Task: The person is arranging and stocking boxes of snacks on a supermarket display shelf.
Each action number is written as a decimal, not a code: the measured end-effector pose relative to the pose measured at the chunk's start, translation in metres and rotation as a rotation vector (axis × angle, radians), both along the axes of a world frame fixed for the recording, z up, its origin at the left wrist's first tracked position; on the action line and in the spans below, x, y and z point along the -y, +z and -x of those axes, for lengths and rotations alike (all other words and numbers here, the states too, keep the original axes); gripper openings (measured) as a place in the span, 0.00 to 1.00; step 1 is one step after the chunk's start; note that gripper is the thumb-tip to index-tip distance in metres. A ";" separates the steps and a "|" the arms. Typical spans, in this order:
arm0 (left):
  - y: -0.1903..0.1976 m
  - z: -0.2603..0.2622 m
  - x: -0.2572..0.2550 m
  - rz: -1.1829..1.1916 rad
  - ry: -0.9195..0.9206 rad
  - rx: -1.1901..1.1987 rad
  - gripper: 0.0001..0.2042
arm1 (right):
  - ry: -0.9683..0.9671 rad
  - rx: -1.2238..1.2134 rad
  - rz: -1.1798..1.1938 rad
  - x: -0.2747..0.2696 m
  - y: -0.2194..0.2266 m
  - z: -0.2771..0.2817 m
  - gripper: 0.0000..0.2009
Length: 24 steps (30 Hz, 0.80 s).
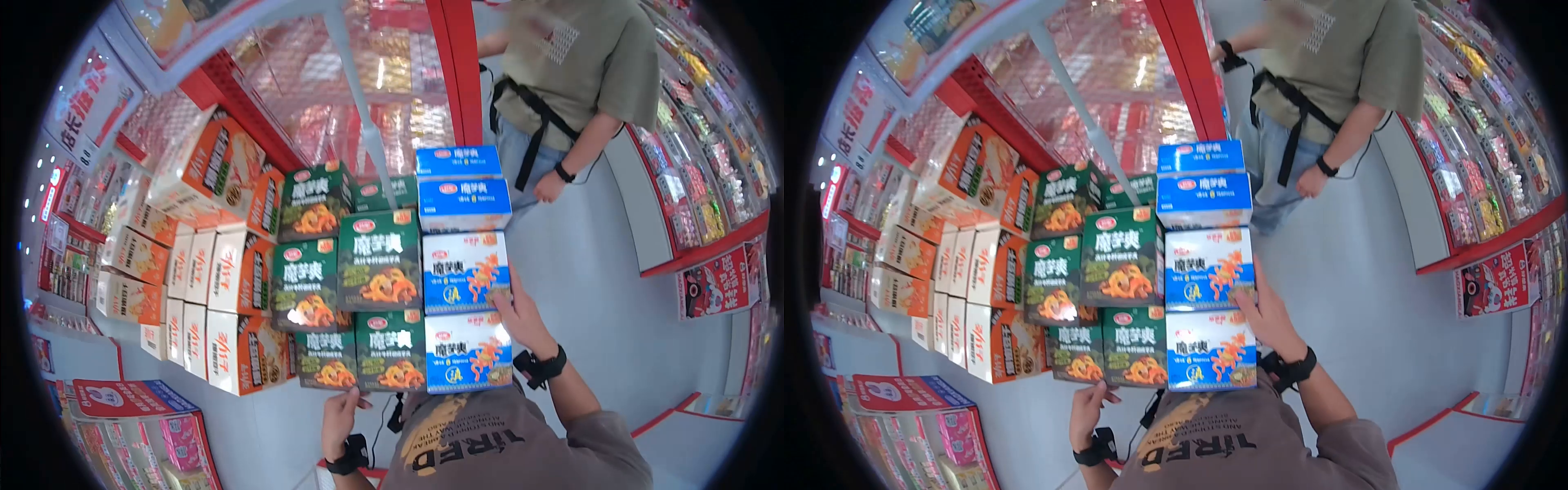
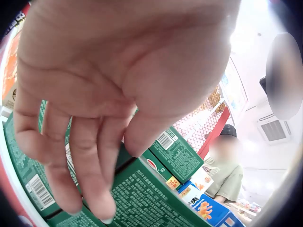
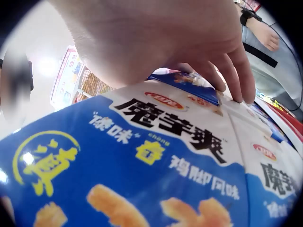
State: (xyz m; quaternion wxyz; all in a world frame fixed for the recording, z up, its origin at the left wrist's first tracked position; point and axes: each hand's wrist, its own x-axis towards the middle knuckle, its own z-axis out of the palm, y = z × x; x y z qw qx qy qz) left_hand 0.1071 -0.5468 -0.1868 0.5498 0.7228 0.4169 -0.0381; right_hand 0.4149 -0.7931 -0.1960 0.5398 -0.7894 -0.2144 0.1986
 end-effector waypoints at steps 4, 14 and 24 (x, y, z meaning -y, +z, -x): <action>0.017 -0.010 -0.008 0.126 -0.051 -0.062 0.22 | -0.019 -0.102 0.037 0.002 0.005 0.002 0.34; 0.057 -0.027 -0.008 -0.055 -0.227 -0.026 0.18 | -0.041 -0.099 -0.079 0.000 0.011 0.004 0.33; 0.222 -0.199 -0.053 0.637 -0.050 1.350 0.34 | -0.045 0.016 -0.137 0.001 -0.007 0.001 0.31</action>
